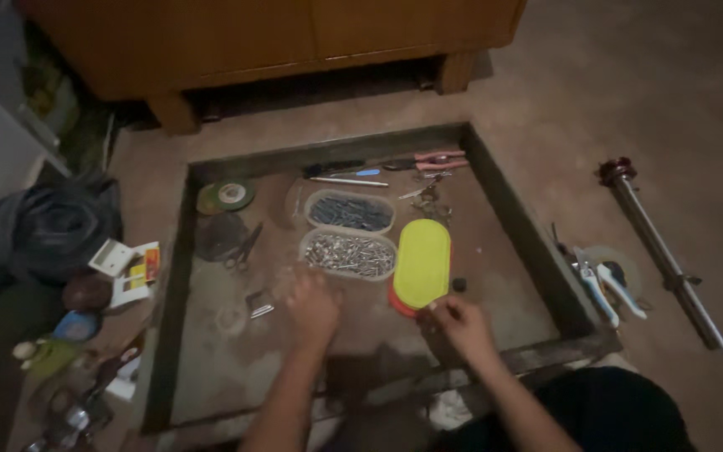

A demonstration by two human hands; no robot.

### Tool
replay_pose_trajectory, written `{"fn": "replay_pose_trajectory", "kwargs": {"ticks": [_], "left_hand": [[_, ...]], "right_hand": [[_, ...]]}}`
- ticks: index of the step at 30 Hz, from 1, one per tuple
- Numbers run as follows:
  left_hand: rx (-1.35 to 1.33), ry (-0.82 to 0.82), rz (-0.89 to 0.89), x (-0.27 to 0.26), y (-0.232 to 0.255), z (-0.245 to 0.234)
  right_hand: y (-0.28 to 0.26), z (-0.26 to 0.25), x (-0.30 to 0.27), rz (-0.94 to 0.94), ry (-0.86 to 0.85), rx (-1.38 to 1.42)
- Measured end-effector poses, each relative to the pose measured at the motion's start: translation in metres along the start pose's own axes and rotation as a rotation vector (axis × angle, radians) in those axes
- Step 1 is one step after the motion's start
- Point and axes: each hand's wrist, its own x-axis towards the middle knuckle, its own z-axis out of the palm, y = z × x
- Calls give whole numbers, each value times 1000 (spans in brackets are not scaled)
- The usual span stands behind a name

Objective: The person sits on the floor and organizes various hardware items on a low metal tray. They move a long metal rod, a roll of tape, a small white tube, and several plastic containers filled with nails and screws to different positions on the tray and the surrounding floor.

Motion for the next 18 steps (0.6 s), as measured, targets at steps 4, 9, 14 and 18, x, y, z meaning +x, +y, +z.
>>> {"fn": "replay_pose_trajectory", "kwargs": {"ticks": [4,9,14,18], "left_hand": [[-160,-124,78,-2,48,13],[-281,-108,69,2,38,11],[-381,-190,-100,-1,21,-7],[-334,-154,-110,14,26,-6]], "right_hand": [[-10,6,-5,16,-34,-101],[-25,25,-2,-249,-108,-192],[-34,28,28,-419,-334,-452],[-58,-6,142,-202,-284,-743]]}}
